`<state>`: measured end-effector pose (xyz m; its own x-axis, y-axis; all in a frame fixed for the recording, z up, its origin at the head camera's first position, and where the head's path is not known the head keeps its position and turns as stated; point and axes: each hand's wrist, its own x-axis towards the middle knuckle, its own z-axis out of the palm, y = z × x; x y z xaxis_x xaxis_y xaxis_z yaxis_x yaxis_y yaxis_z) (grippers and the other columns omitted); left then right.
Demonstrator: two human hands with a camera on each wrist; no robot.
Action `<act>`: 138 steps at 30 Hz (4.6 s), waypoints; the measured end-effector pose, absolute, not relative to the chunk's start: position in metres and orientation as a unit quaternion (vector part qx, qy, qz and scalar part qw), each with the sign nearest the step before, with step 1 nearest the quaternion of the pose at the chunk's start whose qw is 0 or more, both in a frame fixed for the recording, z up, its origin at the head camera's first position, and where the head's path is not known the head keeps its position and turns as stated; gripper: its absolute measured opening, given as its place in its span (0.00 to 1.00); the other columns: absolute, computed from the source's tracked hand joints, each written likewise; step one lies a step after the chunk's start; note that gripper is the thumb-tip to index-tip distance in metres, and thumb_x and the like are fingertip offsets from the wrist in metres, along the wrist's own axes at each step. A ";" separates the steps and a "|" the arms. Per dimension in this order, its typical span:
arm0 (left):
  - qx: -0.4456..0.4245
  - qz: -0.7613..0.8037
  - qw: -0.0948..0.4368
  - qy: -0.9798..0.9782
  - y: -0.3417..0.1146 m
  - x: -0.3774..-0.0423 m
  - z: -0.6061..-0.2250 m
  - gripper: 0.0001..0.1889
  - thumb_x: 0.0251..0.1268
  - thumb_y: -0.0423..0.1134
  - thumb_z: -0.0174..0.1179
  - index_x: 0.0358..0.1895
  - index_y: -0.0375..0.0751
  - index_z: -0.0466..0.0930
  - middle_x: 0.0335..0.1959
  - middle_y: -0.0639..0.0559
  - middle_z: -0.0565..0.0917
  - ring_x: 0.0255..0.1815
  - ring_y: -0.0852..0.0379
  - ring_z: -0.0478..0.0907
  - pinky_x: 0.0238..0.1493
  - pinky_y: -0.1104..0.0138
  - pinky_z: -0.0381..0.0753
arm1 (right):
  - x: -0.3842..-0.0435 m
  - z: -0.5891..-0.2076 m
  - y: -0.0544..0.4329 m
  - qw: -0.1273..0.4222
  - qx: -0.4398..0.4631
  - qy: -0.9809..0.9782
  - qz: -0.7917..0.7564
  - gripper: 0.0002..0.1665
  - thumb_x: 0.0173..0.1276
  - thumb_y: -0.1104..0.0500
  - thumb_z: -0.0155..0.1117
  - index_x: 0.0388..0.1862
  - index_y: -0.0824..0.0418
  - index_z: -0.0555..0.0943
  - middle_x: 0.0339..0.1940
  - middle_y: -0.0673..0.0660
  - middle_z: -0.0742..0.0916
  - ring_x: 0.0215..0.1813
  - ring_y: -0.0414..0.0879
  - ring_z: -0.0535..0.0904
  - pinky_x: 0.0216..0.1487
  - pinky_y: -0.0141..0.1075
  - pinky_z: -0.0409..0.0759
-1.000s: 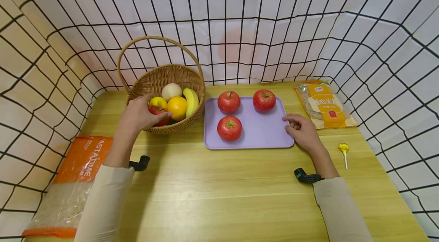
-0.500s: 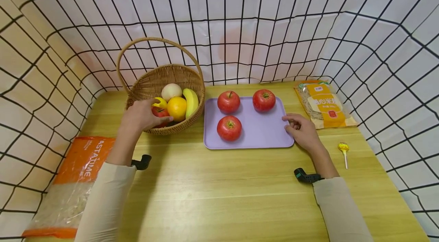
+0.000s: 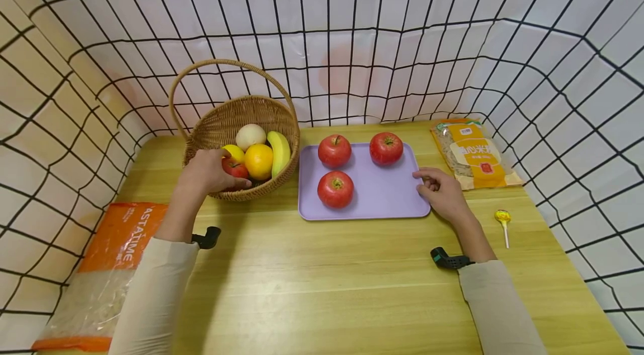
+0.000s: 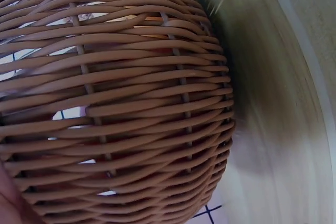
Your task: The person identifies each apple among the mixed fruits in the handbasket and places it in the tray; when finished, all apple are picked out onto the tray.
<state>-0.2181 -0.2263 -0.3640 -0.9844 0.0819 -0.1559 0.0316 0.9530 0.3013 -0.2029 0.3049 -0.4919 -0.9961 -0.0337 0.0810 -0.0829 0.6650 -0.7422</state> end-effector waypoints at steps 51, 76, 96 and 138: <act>0.147 0.470 -0.180 0.851 -0.143 -0.212 -0.369 0.37 0.44 0.57 0.81 0.62 0.55 0.80 0.58 0.54 0.81 0.53 0.57 0.80 0.48 0.57 0.87 | -0.203 -0.493 0.306 0.030 0.039 -0.914 0.403 0.19 0.75 0.59 0.63 0.62 0.60 0.83 0.42 0.59 0.80 0.41 0.48 0.71 0.36 0.23 0.67; 0.203 0.512 -0.076 0.831 -0.015 -0.195 -0.398 0.43 0.54 0.60 0.76 0.72 0.49 0.72 0.62 0.51 0.82 0.52 0.57 0.83 0.50 0.60 0.88 | -0.203 -0.496 0.306 0.033 0.030 -0.917 0.398 0.19 0.74 0.60 0.64 0.61 0.59 0.83 0.41 0.57 0.79 0.39 0.47 0.71 0.36 0.27 0.69; 0.171 0.462 0.002 0.870 0.059 -0.188 -0.441 0.44 0.65 0.54 0.70 0.79 0.46 0.60 0.75 0.45 0.69 0.69 0.49 0.74 0.68 0.52 0.78 | -0.204 -0.495 0.306 0.049 0.050 -0.916 0.396 0.18 0.73 0.62 0.65 0.60 0.60 0.84 0.39 0.59 0.81 0.38 0.47 0.71 0.35 0.23 0.69; 0.270 0.433 -0.131 0.850 -0.034 -0.187 -0.400 0.45 0.58 0.58 0.75 0.77 0.52 0.65 0.75 0.51 0.72 0.74 0.55 0.70 0.74 0.53 0.71 | -0.193 -0.466 0.310 -0.007 0.048 -0.919 0.392 0.27 0.78 0.56 0.60 0.72 0.63 0.73 0.68 0.66 0.78 0.59 0.59 0.78 0.59 0.44 0.83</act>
<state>-0.1870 -0.0339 -0.4003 -0.8199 0.3462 0.4560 0.5724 0.4787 0.6657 -0.1928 0.3101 -0.4665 -0.9953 -0.0934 0.0249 -0.0826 0.6879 -0.7211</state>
